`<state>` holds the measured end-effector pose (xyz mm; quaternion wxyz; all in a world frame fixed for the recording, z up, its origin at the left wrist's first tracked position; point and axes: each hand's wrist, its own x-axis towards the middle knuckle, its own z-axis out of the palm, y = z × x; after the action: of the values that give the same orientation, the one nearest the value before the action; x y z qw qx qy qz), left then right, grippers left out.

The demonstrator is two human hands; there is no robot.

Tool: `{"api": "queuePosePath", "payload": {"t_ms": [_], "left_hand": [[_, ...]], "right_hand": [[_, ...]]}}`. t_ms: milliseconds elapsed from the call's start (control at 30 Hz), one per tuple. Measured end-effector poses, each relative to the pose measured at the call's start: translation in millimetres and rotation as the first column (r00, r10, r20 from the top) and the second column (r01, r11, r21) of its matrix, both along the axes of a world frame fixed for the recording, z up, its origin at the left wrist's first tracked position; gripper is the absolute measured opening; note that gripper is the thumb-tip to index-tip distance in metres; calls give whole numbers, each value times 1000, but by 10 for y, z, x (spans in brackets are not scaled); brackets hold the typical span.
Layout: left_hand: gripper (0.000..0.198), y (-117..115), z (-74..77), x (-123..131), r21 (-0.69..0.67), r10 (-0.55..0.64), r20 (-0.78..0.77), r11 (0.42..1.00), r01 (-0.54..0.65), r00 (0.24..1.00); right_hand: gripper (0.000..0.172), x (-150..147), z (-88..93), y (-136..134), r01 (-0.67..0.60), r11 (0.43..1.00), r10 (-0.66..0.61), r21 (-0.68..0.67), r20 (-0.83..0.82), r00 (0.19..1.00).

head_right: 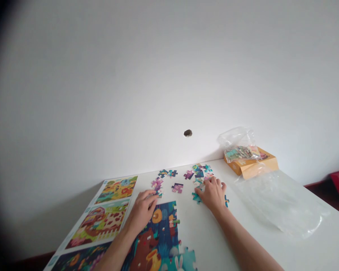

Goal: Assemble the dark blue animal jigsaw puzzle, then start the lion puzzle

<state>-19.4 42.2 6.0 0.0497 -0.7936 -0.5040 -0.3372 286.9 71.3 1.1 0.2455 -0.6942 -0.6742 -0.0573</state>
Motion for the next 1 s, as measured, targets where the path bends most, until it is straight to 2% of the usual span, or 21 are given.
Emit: {"api": "queuePosePath", "payload": {"t_ms": [100, 200, 267, 367, 433, 500, 533, 567, 633, 700, 833, 900, 1000], "left_hand": [[23, -89, 80, 40, -47, -40, -85, 998, 36, 996], [44, -175, 140, 62, -122, -187, -195, 979, 166, 963], [52, -202, 149, 66, -168, -241, -246, 964, 204, 939], [57, -205, 140, 72, -185, -240, -256, 963, 196, 936], [71, -199, 140, 88, -148, -222, -227, 970, 192, 948], [82, -198, 150, 115, -81, -208, -184, 977, 196, 961], [82, -200, 157, 130, -34, -206, -161, 978, 203, 965], [80, -201, 165, 145, 17, -210, -140, 977, 215, 968], [71, -205, 180, 167, 119, -227, -101, 964, 238, 969], [59, -207, 192, 174, 181, -228, -72, 954, 238, 971], [42, -218, 216, 167, 182, -212, -51, 959, 218, 976], [40, -224, 232, 166, 165, -211, -34, 963, 213, 977], [39, -229, 255, 166, 151, -194, 10, 970, 190, 981]], "right_hand": [[35, -36, -1, 34, 8, 998, -11, -58, -54, 998], [32, -65, 23, 78, 9, 997, -22, -71, -181, 983], [26, -73, 54, 87, -40, 999, 27, -34, -318, 948], [16, -146, 139, 4, -137, 990, 133, 26, -468, 873], [18, -270, 211, -130, -241, 970, 214, 42, -625, 751], [25, -440, 271, -295, -416, 908, 259, 47, -843, 471], [29, -530, 289, -373, -499, 866, 237, 42, -912, 334], [34, -612, 298, -440, -552, 833, 201, 39, -951, 236], [41, -740, 288, -527, -608, 793, 133, 29, -983, 127], [47, -806, 257, -553, -627, 779, 96, 16, -991, 95], [49, -812, 213, -536, -652, 758, 85, -6, -990, 109], [46, -788, 213, -531, -647, 762, 110, -21, -981, 162], [41, -720, 210, -502, -589, 807, 177, -43, -934, 310]]}}
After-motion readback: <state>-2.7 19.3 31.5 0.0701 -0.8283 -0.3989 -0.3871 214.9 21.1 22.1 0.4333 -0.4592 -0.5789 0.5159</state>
